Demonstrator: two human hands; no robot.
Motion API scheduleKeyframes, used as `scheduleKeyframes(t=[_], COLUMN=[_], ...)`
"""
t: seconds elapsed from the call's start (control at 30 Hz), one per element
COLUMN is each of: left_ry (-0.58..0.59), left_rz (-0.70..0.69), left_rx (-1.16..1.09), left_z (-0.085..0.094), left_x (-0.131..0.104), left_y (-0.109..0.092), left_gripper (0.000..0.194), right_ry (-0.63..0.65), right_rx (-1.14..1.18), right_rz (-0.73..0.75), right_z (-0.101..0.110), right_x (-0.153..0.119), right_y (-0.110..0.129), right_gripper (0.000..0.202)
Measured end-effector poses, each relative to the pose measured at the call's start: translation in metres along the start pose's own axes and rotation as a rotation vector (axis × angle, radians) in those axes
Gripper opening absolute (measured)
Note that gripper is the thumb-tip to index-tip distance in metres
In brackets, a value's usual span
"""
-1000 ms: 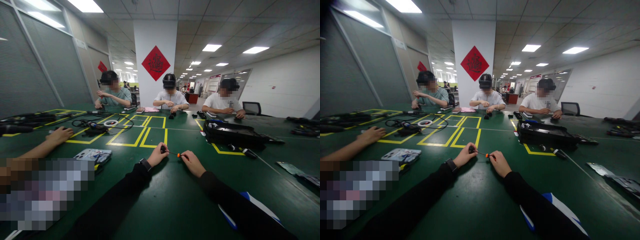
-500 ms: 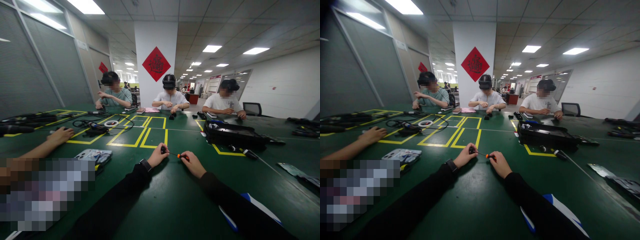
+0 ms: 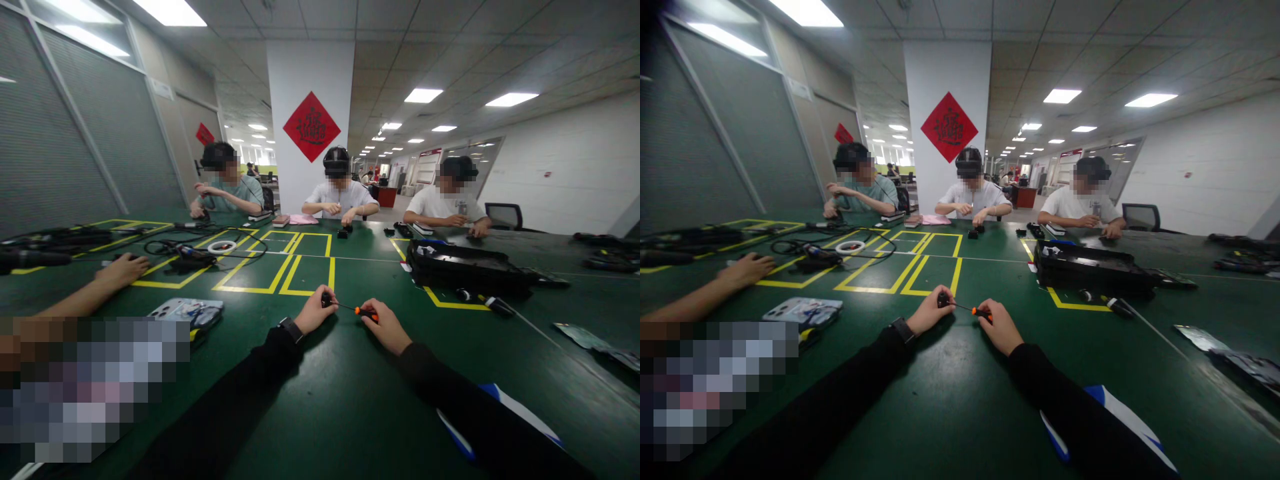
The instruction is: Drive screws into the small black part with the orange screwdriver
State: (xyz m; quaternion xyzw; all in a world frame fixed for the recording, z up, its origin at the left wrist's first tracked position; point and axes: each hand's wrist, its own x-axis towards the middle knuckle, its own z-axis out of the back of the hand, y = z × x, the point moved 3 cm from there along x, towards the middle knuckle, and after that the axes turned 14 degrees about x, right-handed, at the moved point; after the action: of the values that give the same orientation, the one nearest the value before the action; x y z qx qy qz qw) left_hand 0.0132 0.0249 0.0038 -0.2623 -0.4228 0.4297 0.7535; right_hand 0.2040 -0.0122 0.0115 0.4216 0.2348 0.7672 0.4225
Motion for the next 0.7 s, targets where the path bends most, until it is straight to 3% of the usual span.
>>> scheduleKeyframes(t=[0.7], left_ry=[-0.001], left_rz=[-0.005], left_rx=[-0.013], left_z=[0.0002], left_x=[0.0000], left_y=[-0.0016], left_gripper=[0.021], right_ry=[0.018], right_rx=[0.015], right_rz=[-0.047], right_z=[-0.0009], right_x=[0.0000], right_y=[-0.0023], right_gripper=[0.019])
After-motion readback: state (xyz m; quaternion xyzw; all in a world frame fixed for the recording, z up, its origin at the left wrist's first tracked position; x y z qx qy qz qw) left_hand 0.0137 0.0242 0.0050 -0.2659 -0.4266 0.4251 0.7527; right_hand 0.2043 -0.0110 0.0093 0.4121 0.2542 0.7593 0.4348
